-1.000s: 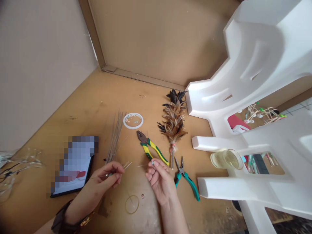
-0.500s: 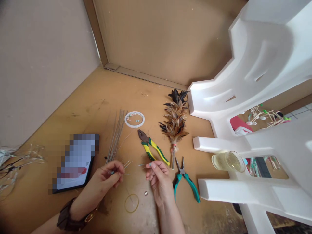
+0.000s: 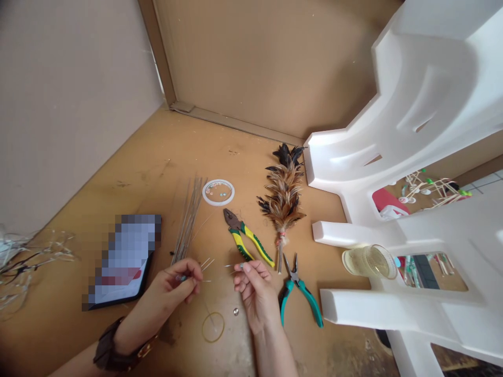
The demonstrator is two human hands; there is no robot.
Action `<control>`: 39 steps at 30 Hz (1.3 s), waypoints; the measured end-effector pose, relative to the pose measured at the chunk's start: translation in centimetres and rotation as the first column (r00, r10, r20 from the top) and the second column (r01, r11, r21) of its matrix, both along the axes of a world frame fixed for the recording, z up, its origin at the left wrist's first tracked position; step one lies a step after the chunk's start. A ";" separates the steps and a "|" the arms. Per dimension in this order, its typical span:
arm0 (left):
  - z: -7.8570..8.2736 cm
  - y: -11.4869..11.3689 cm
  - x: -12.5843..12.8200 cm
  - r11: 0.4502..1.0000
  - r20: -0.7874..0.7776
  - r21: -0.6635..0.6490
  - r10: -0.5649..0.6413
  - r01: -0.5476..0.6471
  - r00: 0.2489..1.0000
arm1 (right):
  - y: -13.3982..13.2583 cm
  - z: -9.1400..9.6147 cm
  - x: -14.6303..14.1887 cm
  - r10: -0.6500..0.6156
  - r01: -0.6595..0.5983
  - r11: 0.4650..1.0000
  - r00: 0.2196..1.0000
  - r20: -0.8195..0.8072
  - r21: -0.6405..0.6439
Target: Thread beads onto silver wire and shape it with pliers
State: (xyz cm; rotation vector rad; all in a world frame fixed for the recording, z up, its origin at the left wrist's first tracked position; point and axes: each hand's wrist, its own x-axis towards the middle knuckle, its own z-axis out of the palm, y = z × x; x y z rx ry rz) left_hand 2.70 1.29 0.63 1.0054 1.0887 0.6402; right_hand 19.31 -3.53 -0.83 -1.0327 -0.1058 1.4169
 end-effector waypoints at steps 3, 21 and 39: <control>-0.1 0.0 0.0 1.000 -0.005 0.009 0.009 -0.009 1.000 | 0.0 0.1 -0.1 -0.004 0.004 1.000 1.000 -0.012 0.008; -0.1 0.0 0.0 1.000 0.000 0.017 -0.002 0.002 1.000 | 0.1 0.3 0.1 -0.027 0.026 0.999 0.997 -0.075 -0.022; -0.1 0.0 0.0 1.000 -0.012 0.029 0.008 -0.008 1.000 | 0.0 0.0 0.2 -0.077 0.076 0.997 0.992 -0.098 -0.015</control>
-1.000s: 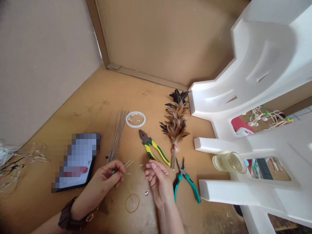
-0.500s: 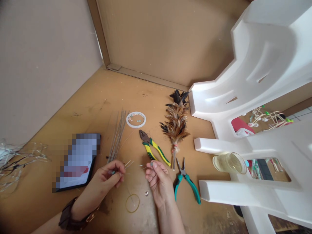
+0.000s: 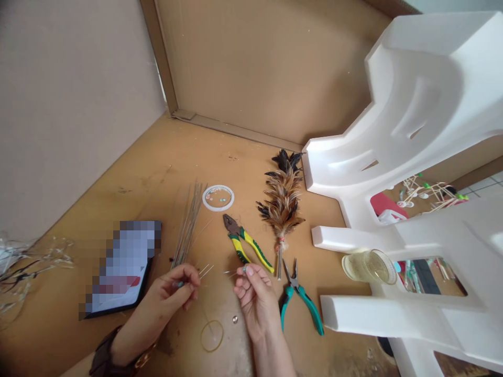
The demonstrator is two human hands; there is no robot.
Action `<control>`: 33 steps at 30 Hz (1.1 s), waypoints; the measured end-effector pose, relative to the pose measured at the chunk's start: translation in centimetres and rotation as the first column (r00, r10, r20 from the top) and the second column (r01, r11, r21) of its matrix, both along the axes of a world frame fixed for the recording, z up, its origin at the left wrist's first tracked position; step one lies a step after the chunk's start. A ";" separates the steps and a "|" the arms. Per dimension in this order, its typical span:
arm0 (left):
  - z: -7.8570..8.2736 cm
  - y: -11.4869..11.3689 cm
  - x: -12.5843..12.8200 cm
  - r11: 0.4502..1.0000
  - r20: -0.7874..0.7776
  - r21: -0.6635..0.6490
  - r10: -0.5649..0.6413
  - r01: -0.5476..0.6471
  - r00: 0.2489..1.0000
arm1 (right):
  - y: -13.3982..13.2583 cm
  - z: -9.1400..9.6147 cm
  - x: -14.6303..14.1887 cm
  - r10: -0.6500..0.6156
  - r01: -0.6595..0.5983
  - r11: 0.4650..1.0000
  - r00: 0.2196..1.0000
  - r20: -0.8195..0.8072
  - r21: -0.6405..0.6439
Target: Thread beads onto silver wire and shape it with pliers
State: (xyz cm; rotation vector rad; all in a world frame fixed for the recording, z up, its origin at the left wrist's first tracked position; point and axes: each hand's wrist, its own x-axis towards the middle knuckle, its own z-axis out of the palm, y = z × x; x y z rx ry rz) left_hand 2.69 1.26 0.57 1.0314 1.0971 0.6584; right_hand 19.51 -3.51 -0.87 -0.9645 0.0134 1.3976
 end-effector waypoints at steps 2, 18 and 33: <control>0.0 0.0 0.0 1.000 -0.002 0.004 -0.006 0.006 1.000 | 0.0 0.1 0.0 0.004 -0.005 1.000 1.000 0.013 0.010; 0.5 0.1 0.1 1.000 -0.002 -0.007 0.011 -0.011 1.000 | -0.2 0.5 -0.6 0.037 -0.040 0.999 0.995 0.094 0.025; 0.8 -0.4 -0.1 0.999 0.146 0.038 -0.038 0.033 0.989 | -0.8 1.1 -1.6 -0.015 -0.061 0.991 0.822 0.569 0.115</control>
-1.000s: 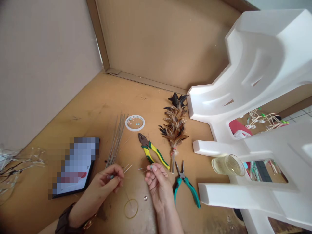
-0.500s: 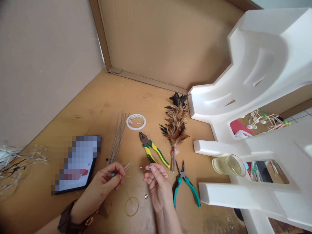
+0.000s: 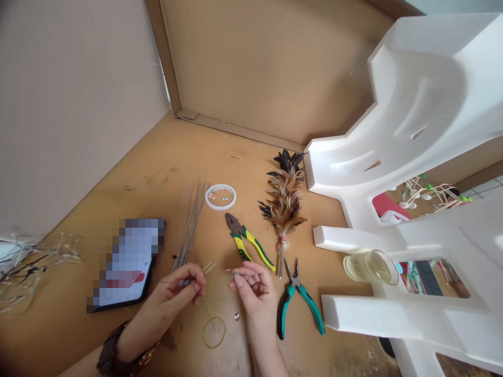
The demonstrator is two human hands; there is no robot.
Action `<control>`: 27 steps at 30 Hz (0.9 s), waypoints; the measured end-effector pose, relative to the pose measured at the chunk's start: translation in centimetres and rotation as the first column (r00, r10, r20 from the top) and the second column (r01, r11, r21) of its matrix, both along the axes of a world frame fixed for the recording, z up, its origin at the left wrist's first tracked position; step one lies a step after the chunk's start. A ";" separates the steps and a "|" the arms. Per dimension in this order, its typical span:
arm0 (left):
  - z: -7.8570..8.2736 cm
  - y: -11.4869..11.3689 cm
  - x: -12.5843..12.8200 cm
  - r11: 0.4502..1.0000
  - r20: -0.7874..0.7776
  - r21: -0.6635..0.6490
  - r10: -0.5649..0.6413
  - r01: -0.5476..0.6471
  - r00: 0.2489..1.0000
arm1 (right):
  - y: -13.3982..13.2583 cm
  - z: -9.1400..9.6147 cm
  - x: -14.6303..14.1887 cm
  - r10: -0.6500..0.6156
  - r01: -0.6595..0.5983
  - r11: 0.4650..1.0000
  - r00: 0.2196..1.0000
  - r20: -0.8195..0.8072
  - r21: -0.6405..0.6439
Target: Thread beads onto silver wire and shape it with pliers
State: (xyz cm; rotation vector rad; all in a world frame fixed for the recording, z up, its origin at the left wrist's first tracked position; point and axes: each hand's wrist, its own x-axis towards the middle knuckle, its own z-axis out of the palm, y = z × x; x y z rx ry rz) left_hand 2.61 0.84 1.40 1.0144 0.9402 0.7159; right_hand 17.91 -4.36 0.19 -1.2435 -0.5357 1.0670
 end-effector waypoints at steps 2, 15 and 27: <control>-0.1 -0.1 0.0 1.000 0.045 -0.011 -0.019 0.019 0.999 | -0.1 0.2 -0.5 0.029 -0.029 1.000 1.000 -0.008 0.012; -0.2 -0.4 0.2 0.979 0.183 -0.100 -0.159 0.179 0.970 | -0.5 -0.1 -0.3 0.169 -0.165 0.986 0.953 0.250 -0.037; -0.5 -0.5 0.4 0.986 0.131 -0.009 -0.164 0.166 0.978 | -0.5 0.5 -1.0 0.197 -0.183 0.980 0.956 0.218 -0.082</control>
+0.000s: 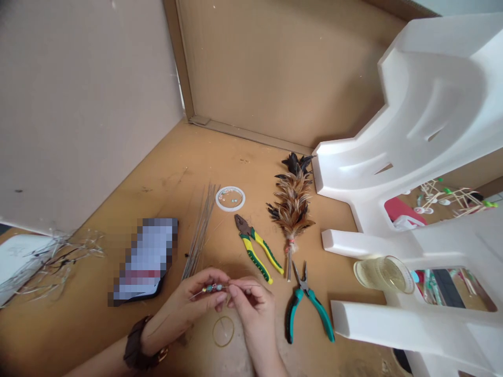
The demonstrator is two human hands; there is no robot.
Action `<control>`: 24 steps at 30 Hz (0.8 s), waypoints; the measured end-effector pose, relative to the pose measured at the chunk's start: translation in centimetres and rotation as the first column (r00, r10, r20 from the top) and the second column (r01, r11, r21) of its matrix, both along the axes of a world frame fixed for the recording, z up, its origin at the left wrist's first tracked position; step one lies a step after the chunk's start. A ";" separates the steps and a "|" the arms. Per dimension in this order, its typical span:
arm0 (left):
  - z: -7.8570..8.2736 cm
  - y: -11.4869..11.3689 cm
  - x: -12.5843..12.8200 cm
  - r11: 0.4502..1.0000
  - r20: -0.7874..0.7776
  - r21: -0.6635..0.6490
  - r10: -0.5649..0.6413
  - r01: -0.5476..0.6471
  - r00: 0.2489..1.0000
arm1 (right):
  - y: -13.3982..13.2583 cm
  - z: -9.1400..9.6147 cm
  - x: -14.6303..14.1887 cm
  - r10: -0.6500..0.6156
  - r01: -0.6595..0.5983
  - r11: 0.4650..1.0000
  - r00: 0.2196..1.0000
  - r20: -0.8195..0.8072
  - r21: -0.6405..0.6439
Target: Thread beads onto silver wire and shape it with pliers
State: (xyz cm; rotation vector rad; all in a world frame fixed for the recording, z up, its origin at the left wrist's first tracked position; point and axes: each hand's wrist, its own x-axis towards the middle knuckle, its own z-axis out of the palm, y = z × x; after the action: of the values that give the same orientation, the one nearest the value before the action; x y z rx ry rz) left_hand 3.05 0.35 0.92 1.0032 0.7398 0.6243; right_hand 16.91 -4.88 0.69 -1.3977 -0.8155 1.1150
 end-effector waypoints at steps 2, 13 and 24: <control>0.2 0.0 -0.1 1.000 -0.046 0.018 0.009 -0.008 0.999 | 0.1 0.1 0.0 -0.005 0.005 1.000 1.000 -0.004 -0.003; -1.1 0.2 -0.1 0.999 -0.085 -0.028 0.016 -0.018 0.996 | -0.5 0.1 0.8 -0.034 0.030 0.996 0.998 -0.045 -0.088; 0.1 0.2 -0.5 0.998 0.121 -0.058 -0.012 0.019 0.993 | -1.0 0.0 2.6 0.071 -0.067 0.991 0.997 0.034 -0.119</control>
State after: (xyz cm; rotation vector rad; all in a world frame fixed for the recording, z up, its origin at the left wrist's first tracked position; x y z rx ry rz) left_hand 2.60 0.55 0.97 0.9083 0.6394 0.6406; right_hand 19.49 -5.92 0.66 -1.5017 -0.8421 1.2092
